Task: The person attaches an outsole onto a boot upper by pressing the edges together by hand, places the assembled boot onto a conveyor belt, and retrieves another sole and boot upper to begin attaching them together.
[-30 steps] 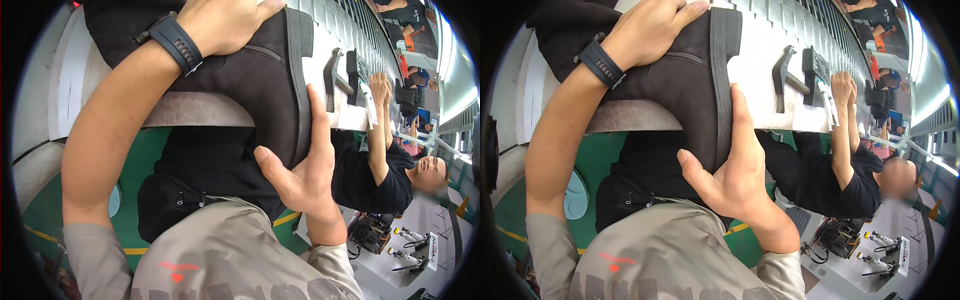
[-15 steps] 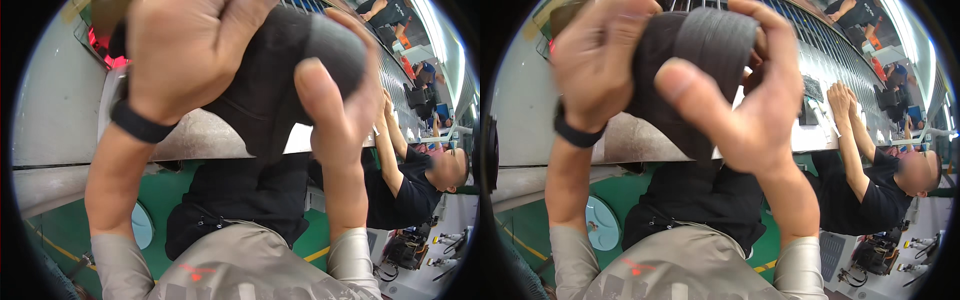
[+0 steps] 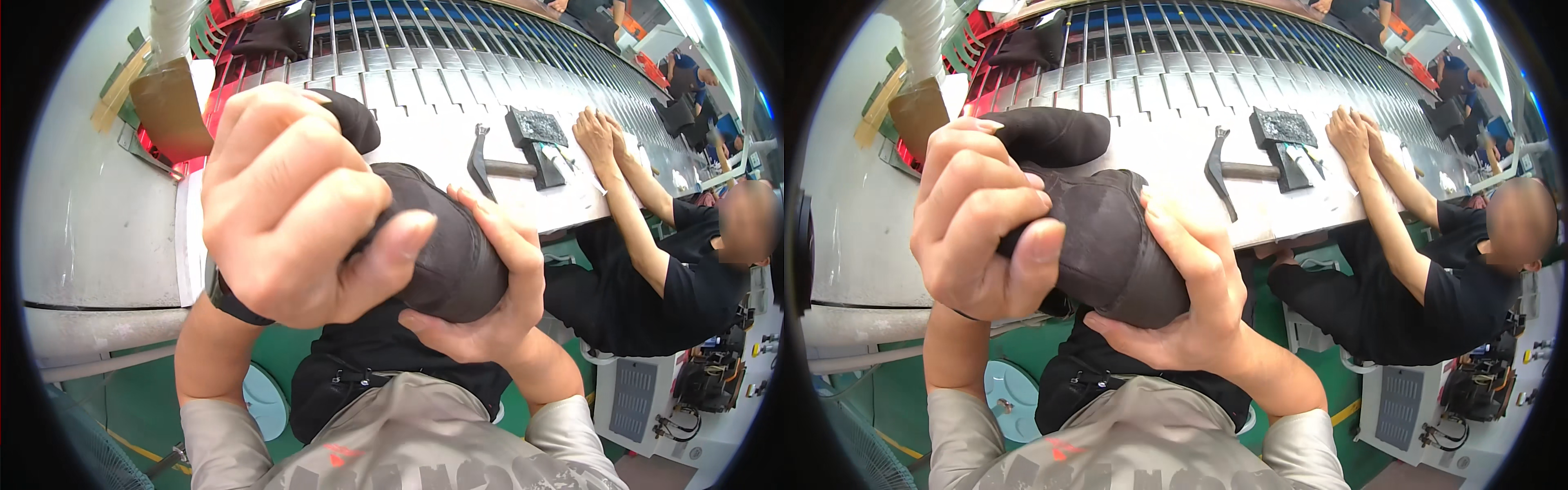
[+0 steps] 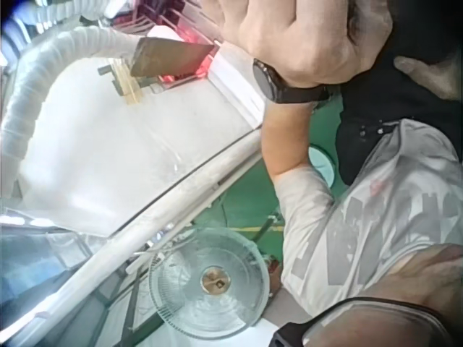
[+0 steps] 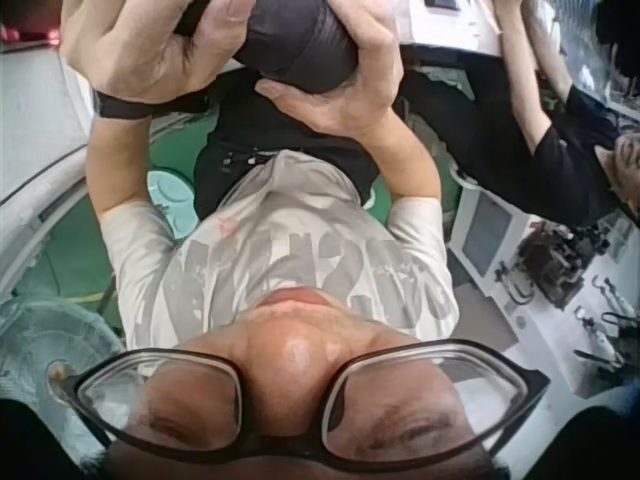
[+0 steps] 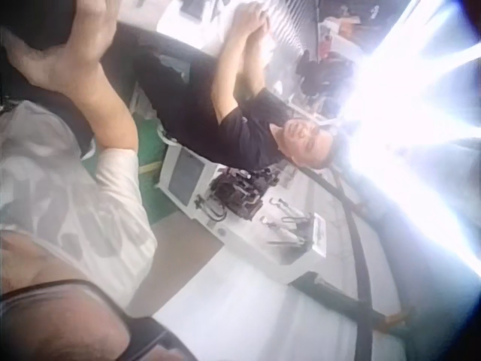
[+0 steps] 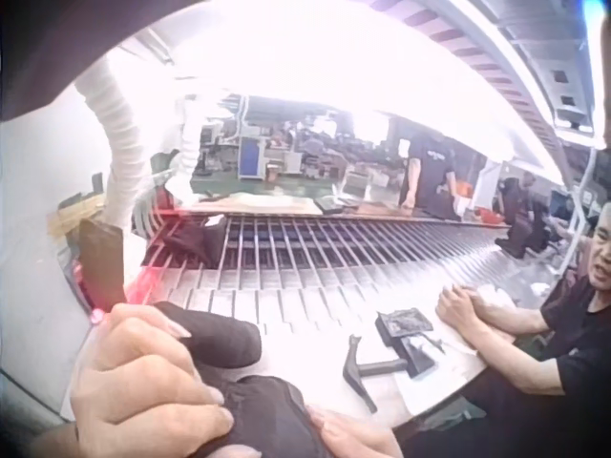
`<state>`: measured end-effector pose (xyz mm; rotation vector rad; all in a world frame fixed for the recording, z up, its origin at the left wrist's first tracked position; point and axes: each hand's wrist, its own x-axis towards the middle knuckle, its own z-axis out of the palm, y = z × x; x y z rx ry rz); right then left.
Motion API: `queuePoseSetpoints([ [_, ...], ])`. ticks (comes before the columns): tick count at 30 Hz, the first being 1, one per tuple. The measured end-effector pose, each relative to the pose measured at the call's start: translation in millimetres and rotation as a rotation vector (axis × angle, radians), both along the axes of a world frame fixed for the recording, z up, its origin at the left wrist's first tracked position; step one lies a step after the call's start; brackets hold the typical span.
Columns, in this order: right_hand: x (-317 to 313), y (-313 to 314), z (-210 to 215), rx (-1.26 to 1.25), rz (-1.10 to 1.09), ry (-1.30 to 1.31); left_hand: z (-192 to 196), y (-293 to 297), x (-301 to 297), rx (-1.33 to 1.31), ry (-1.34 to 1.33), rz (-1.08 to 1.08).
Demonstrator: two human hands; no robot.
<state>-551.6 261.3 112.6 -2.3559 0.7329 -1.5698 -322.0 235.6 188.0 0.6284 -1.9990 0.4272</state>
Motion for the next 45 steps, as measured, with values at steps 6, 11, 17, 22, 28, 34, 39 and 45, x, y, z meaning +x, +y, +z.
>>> queuePoseSetpoints([
  [6, -24, 35, -28, 0.053, -0.054, -0.111, -37, -15, -19, -0.197, 0.202, -0.005],
  [11, -54, 98, -79, 0.664, -0.043, 0.065, -106, 28, -59, 0.932, 0.802, -0.250],
  [17, -41, 97, -136, 0.730, 0.126, 0.404, -159, 63, -83, 0.724, 0.302, -0.417],
  [22, -34, 96, -149, 0.735, 0.082, 0.428, -156, 36, -53, 0.488, 0.340, 0.070],
  [28, -33, 91, -152, 0.749, 0.086, 0.419, -153, -29, -37, 0.853, 0.249, -0.135],
  [34, -38, 90, -149, 0.777, 0.088, 0.432, -158, -39, -33, 0.909, 0.164, -0.259],
  [39, -43, 91, -143, 0.791, 0.118, 0.446, -155, -42, -39, 1.195, 0.449, -0.169],
  [45, -41, 102, -141, 0.801, 0.150, 0.473, -180, -35, -49, 1.331, 0.950, -0.120],
])
